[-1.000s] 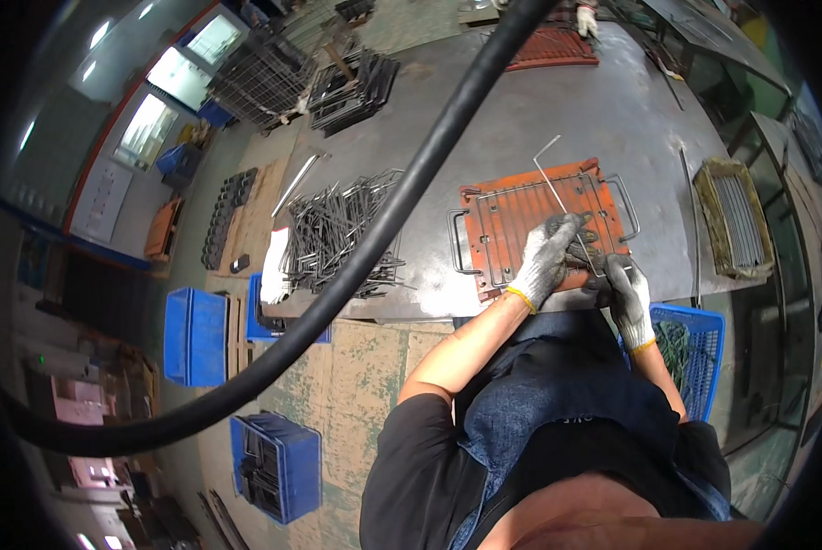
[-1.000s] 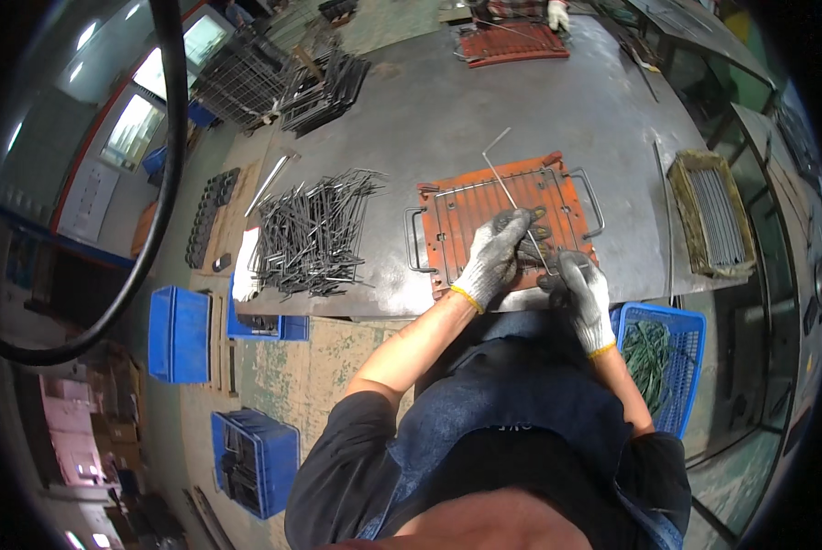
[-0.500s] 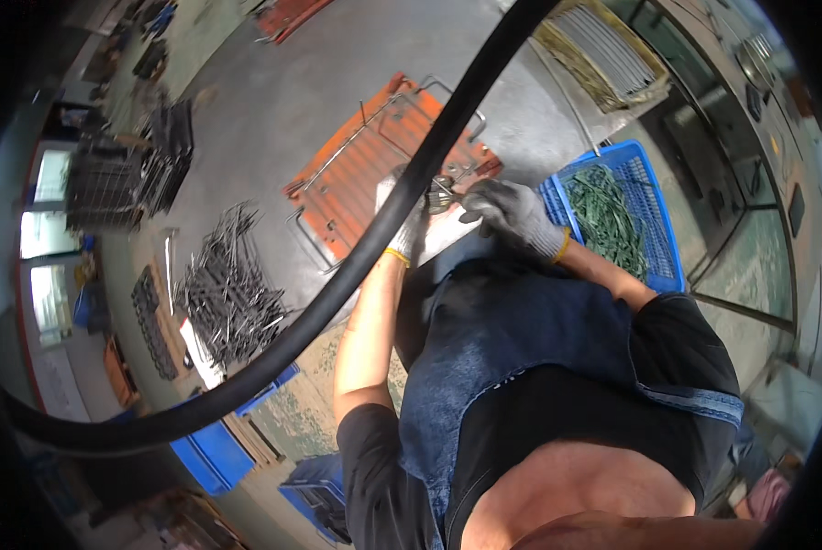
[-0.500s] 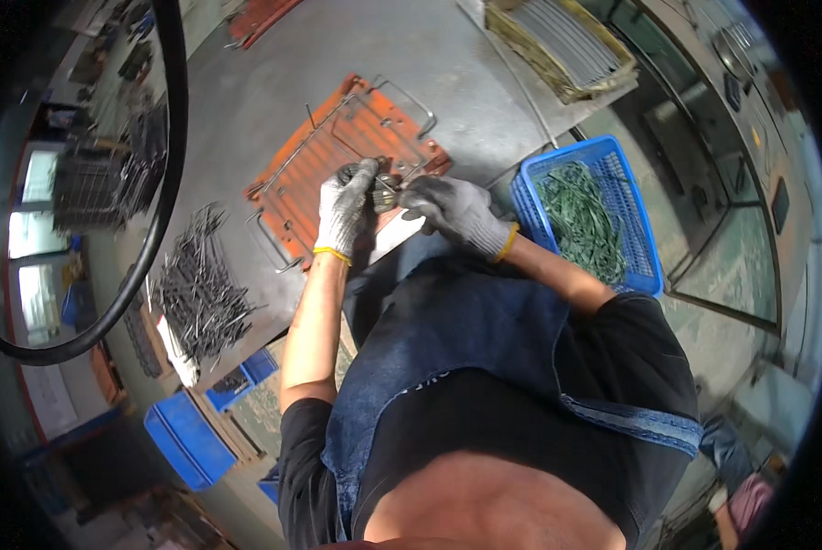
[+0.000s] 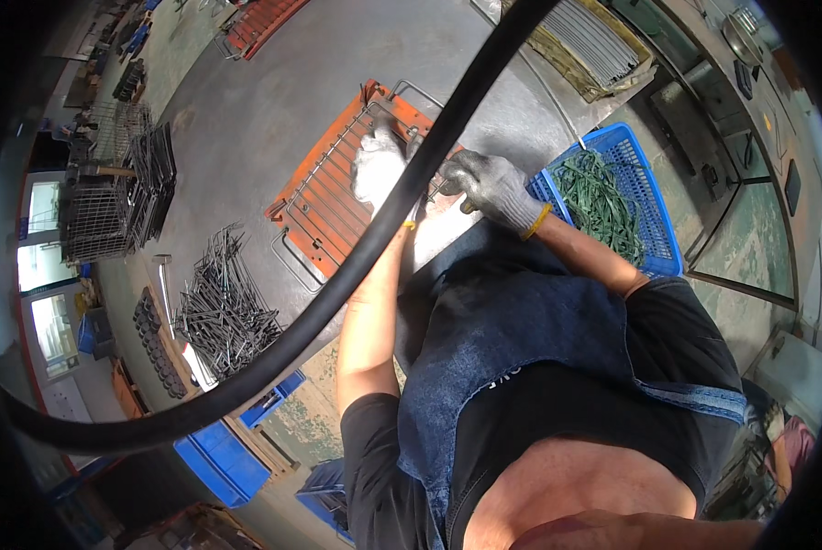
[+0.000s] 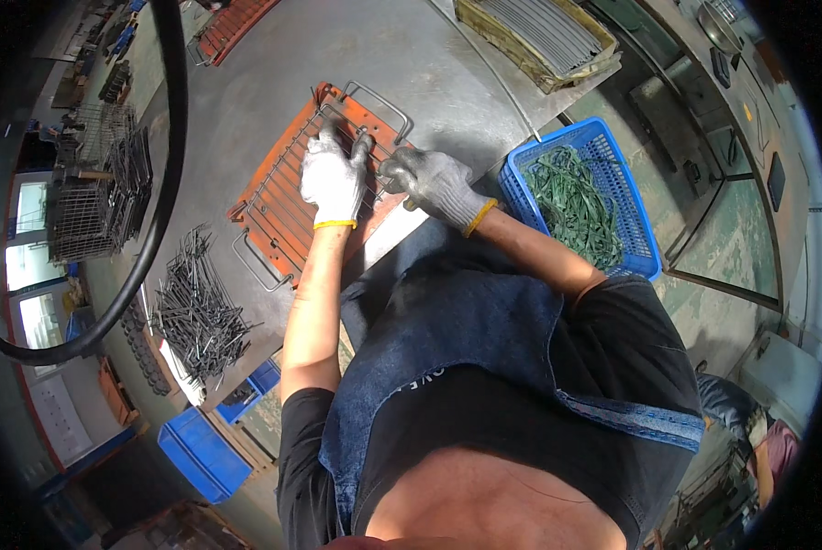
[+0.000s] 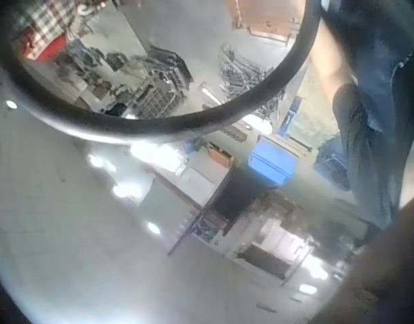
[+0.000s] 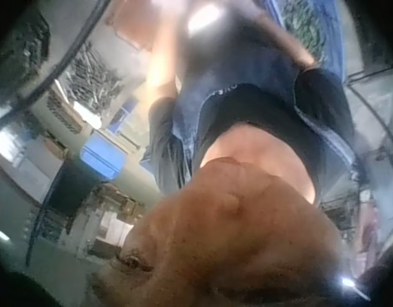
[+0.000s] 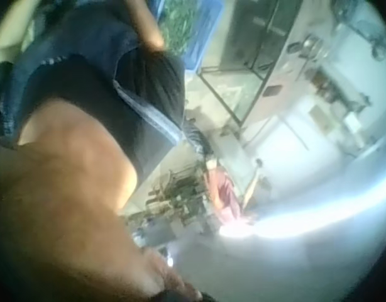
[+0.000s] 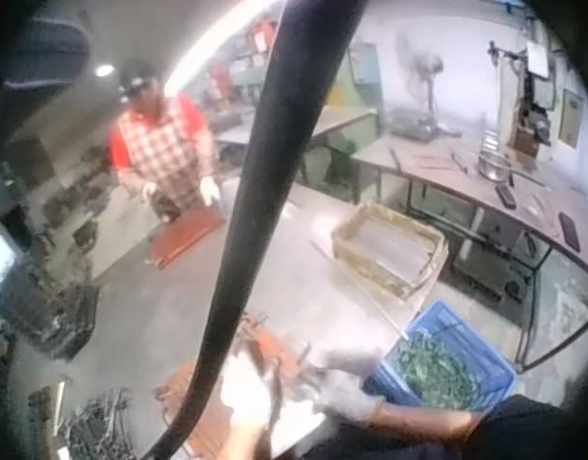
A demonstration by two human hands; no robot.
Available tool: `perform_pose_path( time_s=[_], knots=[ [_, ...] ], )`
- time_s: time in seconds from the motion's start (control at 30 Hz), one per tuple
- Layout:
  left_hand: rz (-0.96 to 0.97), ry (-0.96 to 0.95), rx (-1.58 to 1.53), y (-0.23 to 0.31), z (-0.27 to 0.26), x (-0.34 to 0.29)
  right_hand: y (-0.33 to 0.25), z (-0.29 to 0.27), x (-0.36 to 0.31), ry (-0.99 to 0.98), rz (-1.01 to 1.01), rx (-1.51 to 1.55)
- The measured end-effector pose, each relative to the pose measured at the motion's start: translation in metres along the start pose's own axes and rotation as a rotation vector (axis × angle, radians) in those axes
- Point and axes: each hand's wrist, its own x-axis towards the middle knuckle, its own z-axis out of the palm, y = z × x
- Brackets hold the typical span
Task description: Placing metal rods into a red jig to assemble a grid-like component.
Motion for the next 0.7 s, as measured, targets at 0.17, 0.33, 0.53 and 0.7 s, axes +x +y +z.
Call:
perform_pose_path(
  time_s=[0.17, 0.33, 0.53, 0.7],
  knots=[
    [0.375, 0.087, 0.135, -0.008, 0.003, 0.0, 0.03, 0.007, 0.003, 0.143, -0.474, -0.629],
    [0.351, 0.016, 0.239, -0.007, 0.007, 0.001, 0.033, 0.006, 0.0, -0.009, -0.313, -0.689],
    [0.356, 0.06, 0.33, -0.006, 0.007, 0.001, -0.005, -0.017, -0.007, 0.237, 0.159, -0.298],
    [0.326, 0.113, 0.253, -0.014, 0.013, -0.001, 0.019, 0.006, 0.005, 0.187, 0.126, -0.517]
  ],
)
